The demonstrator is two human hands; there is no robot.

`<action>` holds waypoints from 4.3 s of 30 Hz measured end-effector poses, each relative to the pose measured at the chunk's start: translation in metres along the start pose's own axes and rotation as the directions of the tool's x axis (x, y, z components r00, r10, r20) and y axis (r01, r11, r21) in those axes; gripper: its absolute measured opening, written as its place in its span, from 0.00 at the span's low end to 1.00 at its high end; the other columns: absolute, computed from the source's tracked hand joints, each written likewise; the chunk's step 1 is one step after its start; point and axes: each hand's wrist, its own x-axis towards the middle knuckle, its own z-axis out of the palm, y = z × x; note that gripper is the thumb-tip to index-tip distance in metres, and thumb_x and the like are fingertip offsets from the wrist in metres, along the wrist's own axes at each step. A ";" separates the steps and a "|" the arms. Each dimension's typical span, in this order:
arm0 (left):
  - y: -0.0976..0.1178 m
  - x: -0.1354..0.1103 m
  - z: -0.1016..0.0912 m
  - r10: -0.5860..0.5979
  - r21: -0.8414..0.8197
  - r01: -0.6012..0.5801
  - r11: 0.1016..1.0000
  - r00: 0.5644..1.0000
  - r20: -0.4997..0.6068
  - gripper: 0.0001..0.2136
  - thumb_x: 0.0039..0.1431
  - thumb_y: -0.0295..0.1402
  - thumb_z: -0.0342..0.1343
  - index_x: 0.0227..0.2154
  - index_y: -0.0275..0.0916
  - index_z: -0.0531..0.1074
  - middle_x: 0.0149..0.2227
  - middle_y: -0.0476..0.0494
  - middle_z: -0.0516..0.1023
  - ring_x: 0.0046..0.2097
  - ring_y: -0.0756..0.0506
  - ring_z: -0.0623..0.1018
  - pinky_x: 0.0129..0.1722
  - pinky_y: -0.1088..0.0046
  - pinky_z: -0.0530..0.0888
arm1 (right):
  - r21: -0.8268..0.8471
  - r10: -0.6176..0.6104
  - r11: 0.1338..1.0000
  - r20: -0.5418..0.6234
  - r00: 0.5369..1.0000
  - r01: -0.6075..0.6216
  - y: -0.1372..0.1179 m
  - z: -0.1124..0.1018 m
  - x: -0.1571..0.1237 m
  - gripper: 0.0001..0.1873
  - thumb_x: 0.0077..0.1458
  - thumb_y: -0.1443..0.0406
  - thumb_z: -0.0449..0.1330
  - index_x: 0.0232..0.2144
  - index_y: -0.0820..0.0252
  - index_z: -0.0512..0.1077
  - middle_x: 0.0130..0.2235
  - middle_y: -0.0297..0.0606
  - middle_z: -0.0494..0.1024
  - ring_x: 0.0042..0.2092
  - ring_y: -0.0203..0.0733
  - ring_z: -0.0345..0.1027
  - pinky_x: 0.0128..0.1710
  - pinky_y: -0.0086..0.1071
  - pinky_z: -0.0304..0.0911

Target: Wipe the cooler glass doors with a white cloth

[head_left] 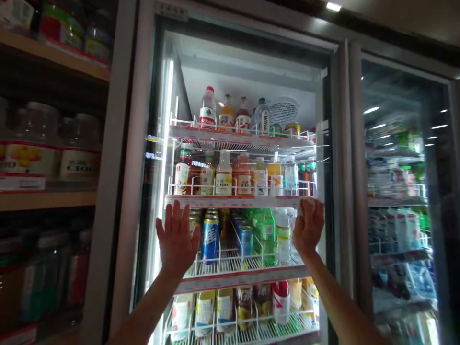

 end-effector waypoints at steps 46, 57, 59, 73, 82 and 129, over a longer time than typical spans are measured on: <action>0.002 0.001 -0.002 -0.011 0.070 0.013 0.997 1.000 -0.021 0.29 0.61 0.37 0.46 0.63 0.41 0.45 0.65 0.37 0.49 0.66 0.39 0.50 0.62 0.53 0.49 | 0.039 -0.166 0.986 0.225 0.960 0.162 -0.004 -0.012 -0.009 0.24 0.57 0.66 0.48 0.56 0.52 0.61 0.63 0.45 0.55 0.64 0.53 0.45 0.57 0.52 0.49; 0.009 -0.005 -0.002 -0.091 0.070 0.091 0.993 0.996 -0.005 0.26 0.63 0.38 0.42 0.63 0.38 0.48 0.64 0.35 0.51 0.65 0.39 0.50 0.62 0.53 0.48 | 0.013 -0.090 0.996 0.179 0.980 0.089 0.047 -0.050 -0.089 0.24 0.57 0.69 0.48 0.56 0.53 0.58 0.62 0.45 0.53 0.63 0.55 0.45 0.53 0.56 0.54; 0.010 -0.006 0.000 -0.100 0.069 0.101 0.992 0.995 -0.017 0.26 0.63 0.37 0.42 0.63 0.39 0.47 0.64 0.36 0.51 0.65 0.38 0.51 0.62 0.53 0.48 | 0.026 -0.089 0.996 0.194 0.977 0.086 0.050 -0.050 -0.087 0.23 0.57 0.69 0.48 0.55 0.54 0.60 0.62 0.46 0.54 0.63 0.56 0.46 0.54 0.56 0.54; 0.007 -0.031 -0.005 -0.020 0.013 0.020 1.000 1.000 0.002 0.28 0.62 0.35 0.46 0.63 0.43 0.45 0.65 0.39 0.48 0.66 0.39 0.50 0.62 0.53 0.49 | 0.219 -0.305 0.946 0.367 0.879 0.237 -0.031 -0.051 -0.119 0.27 0.55 0.70 0.49 0.56 0.50 0.60 0.66 0.38 0.46 0.66 0.53 0.38 0.59 0.53 0.46; 0.006 -0.035 -0.010 0.019 0.039 -0.021 0.999 0.999 0.033 0.29 0.61 0.33 0.47 0.63 0.43 0.43 0.66 0.40 0.46 0.66 0.40 0.48 0.63 0.55 0.49 | 0.113 -0.137 0.988 0.265 0.954 0.110 -0.049 -0.001 -0.009 0.24 0.56 0.68 0.50 0.55 0.53 0.63 0.66 0.38 0.47 0.66 0.53 0.37 0.60 0.52 0.44; -0.082 -0.062 -0.095 0.069 0.120 -0.109 0.987 0.952 0.300 0.24 0.61 0.32 0.45 0.60 0.42 0.51 0.62 0.36 0.56 0.64 0.40 0.57 0.61 0.54 0.55 | 0.466 -0.523 0.827 0.429 0.737 0.315 -0.257 0.059 0.010 0.30 0.53 0.69 0.53 0.58 0.51 0.57 0.65 0.36 0.50 0.67 0.48 0.32 0.63 0.54 0.29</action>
